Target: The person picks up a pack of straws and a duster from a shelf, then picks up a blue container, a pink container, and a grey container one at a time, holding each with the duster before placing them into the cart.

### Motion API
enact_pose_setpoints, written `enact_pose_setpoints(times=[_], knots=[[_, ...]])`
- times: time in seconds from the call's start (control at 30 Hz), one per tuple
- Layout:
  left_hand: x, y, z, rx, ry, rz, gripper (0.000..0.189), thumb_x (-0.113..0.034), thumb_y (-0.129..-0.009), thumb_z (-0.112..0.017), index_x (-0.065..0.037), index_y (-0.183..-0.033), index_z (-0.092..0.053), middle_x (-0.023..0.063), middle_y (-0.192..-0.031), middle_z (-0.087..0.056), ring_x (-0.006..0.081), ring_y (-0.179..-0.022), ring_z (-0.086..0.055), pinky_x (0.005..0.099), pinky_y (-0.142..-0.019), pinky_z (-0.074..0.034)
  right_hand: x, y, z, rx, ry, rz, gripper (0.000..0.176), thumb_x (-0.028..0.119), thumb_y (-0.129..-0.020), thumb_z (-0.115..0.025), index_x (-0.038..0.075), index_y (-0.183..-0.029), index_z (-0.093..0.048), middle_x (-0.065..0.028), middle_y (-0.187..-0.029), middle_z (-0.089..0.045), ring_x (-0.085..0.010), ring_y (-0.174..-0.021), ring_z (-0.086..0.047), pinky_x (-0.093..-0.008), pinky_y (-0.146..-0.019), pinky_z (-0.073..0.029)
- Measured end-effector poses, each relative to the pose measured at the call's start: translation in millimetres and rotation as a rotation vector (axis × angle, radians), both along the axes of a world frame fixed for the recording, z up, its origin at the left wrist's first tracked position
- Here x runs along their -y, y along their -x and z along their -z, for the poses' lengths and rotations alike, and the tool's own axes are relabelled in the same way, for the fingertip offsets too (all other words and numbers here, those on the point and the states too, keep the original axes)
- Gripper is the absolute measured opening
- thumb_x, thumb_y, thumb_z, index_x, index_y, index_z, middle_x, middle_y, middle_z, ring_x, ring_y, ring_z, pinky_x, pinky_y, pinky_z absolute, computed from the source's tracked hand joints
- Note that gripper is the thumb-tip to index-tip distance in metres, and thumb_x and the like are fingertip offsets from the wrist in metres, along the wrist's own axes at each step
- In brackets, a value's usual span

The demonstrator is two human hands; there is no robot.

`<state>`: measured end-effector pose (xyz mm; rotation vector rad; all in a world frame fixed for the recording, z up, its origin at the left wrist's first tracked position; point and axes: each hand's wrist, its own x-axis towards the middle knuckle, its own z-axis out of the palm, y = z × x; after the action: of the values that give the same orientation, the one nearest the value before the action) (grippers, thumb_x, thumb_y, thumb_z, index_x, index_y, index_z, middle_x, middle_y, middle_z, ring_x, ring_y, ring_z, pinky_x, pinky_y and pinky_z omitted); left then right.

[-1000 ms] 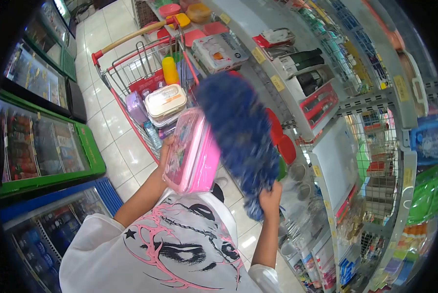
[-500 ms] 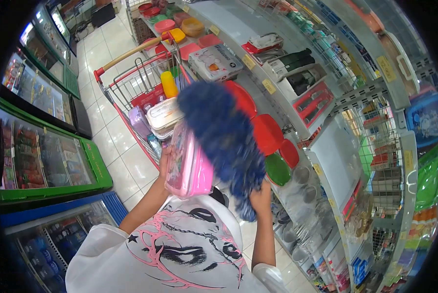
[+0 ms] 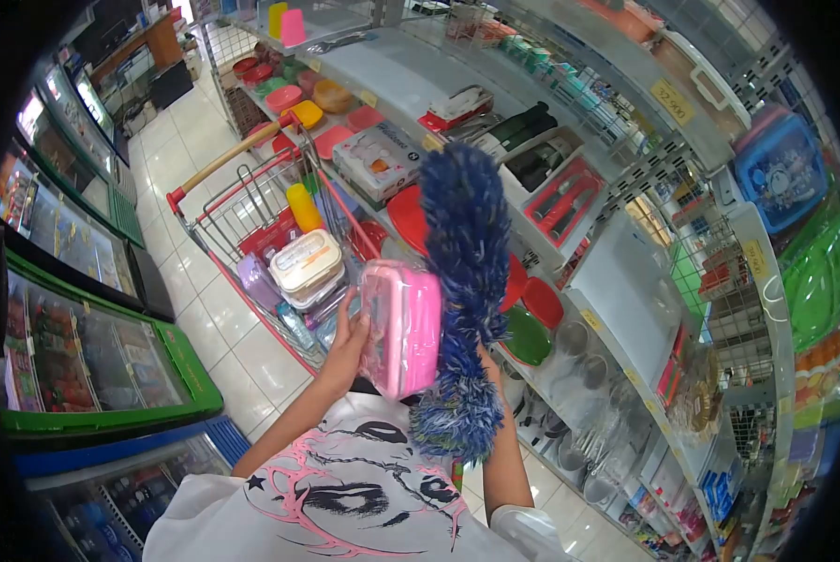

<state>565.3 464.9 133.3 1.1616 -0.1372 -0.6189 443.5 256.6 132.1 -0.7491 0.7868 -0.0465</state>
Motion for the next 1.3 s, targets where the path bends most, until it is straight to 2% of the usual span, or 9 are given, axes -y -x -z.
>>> enact_pose_setpoints(times=[0.13, 0.23, 0.37, 0.53, 0.6, 0.77, 1.07, 1.17, 1.3], knots=[[0, 1, 17, -0.100, 0.116, 0.102, 0.068, -0.055, -0.096, -0.031, -0.016, -0.149, -0.012, 0.0108, -0.152, -0.014, 0.0223, -0.137, -0.022, 0.0378, -0.111, -0.023, -11, -2, -13, 0.044, -0.066, -0.130, 0.049, 0.039, -0.093, -0.054, 0.003, -0.126, -0.050, -0.0070, -0.107, -0.064, -0.0187, -0.092, -0.064, -0.0318, -0.077, -0.054], [-18, -3, 30, -0.602, 0.372, 0.168, 0.075, -0.066, -0.086, -0.045, -0.014, -0.139, -0.037, 0.0116, -0.130, -0.051, 0.0241, -0.117, -0.051, 0.0413, -0.099, -0.043, -20, -2, -17, 0.038, 0.072, -0.199, 0.042, 0.034, -0.090, -0.059, 0.002, -0.119, -0.056, -0.0069, -0.109, -0.064, -0.0201, -0.095, -0.063, -0.0358, -0.084, -0.052], [-27, -11, 59, -0.705, 0.872, 0.262, 0.058, -0.055, -0.090, -0.044, -0.012, -0.129, -0.049, 0.0118, -0.123, -0.057, 0.0256, -0.110, -0.056, 0.0427, -0.098, -0.044, -38, 4, -66, 0.014, 0.487, -0.401, 0.053, 0.036, -0.093, -0.056, -0.002, -0.129, -0.048, -0.0049, -0.117, -0.057, -0.0143, -0.107, -0.054, -0.0292, -0.094, -0.041], [-30, -41, 67, -0.559, 1.078, 0.263, 0.054, -0.048, -0.087, -0.048, -0.012, -0.128, -0.050, 0.0117, -0.124, -0.056, 0.0253, -0.110, -0.057, 0.0422, -0.095, -0.046, -32, 28, -91, 0.196, 1.274, -0.582, 0.027, 0.020, -0.076, -0.066, -0.005, -0.088, -0.064, -0.0184, -0.083, -0.067, -0.0253, -0.078, -0.064, -0.0332, -0.072, -0.048], [-57, -12, 70, -0.558, 1.052, 0.231, 0.055, -0.049, -0.087, -0.049, -0.012, -0.128, -0.050, 0.0117, -0.124, -0.056, 0.0254, -0.110, -0.057, 0.0421, -0.094, -0.046, -24, 38, -75, 0.068, 1.486, -0.967, 0.023, 0.015, -0.064, -0.064, -0.006, -0.066, -0.056, -0.0259, -0.066, -0.057, -0.0381, -0.063, -0.059, -0.0408, -0.060, -0.046], [-34, -30, 61, -0.569, 0.978, 0.177, 0.058, -0.051, -0.085, -0.050, -0.012, -0.128, -0.050, 0.0116, -0.123, -0.057, 0.0255, -0.109, -0.057, 0.0420, -0.093, -0.047, -17, 32, -33, 0.013, 1.447, -0.730, 0.022, 0.013, -0.061, -0.060, -0.007, -0.064, -0.053, -0.0283, -0.065, -0.054, -0.0452, -0.065, -0.055, -0.0463, -0.061, -0.045], [-46, -16, 53, -0.565, 0.866, 0.056, 0.063, -0.054, -0.082, -0.052, -0.011, -0.128, -0.050, 0.0114, -0.122, -0.057, 0.0257, -0.107, -0.058, 0.0417, -0.092, -0.048, -8, 39, -27, -0.043, 1.149, -0.141, 0.022, 0.013, -0.070, -0.064, -0.005, -0.083, -0.063, -0.0176, -0.087, -0.065, -0.0288, -0.078, -0.063, -0.0389, -0.072, -0.047], [-40, -22, 47, -0.557, 0.833, 0.025, 0.065, -0.056, -0.082, -0.053, -0.011, -0.128, -0.050, 0.0114, -0.122, -0.058, 0.0258, -0.106, -0.058, 0.0416, -0.091, -0.049, -11, 65, -13, 0.129, 1.399, -0.683, 0.023, 0.015, -0.063, -0.066, -0.004, -0.075, -0.060, -0.0213, -0.074, -0.061, -0.0320, -0.071, -0.061, -0.0408, -0.065, -0.045], [-56, -3, 47, -0.568, 0.754, 0.024, 0.067, -0.057, -0.080, -0.054, -0.010, -0.127, -0.050, 0.0113, -0.121, -0.058, 0.0258, -0.106, -0.058, 0.0415, -0.090, -0.049, -28, 32, -50, -0.047, 1.311, -0.953, 0.025, 0.014, -0.059, -0.064, -0.006, -0.073, -0.057, -0.0279, -0.074, -0.056, -0.0344, -0.068, -0.060, -0.0419, -0.061, -0.043]])
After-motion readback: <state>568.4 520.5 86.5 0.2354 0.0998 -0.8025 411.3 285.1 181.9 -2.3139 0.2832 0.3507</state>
